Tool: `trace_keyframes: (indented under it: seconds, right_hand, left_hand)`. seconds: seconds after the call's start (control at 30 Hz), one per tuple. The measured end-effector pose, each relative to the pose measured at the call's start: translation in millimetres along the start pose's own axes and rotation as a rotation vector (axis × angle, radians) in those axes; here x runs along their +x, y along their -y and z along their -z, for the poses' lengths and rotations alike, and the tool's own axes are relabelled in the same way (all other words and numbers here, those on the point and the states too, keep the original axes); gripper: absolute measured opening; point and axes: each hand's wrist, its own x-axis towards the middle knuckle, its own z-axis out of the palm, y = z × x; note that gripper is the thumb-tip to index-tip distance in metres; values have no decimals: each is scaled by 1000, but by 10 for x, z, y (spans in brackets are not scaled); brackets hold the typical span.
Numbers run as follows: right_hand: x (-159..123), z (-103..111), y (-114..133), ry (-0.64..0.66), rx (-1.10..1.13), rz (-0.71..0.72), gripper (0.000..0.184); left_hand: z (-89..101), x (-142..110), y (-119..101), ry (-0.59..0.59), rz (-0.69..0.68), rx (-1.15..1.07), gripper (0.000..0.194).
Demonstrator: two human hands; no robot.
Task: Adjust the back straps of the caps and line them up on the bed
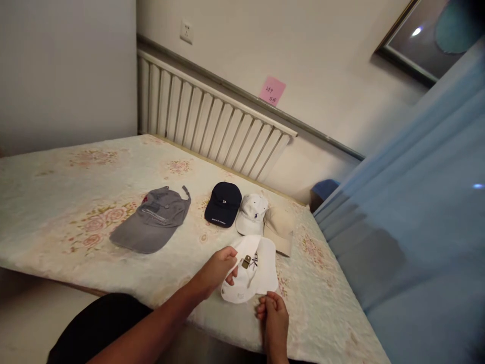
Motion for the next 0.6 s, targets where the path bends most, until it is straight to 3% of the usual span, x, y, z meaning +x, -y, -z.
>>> trace_keyframes:
  seconds: [0.37,0.47,0.6]
  right_hand:
    - [-108,-16,189,-47,192,-22,34]
    - [-162,-159,343,-15,114,8,34]
    - [-199,-464,608,152,-12,56,49]
  left_hand:
    - [151,-42,241,152,161,49,24]
    - [200,-53,248,176,139,-16,24]
    - [231,-72,242,201,138,-87,25]
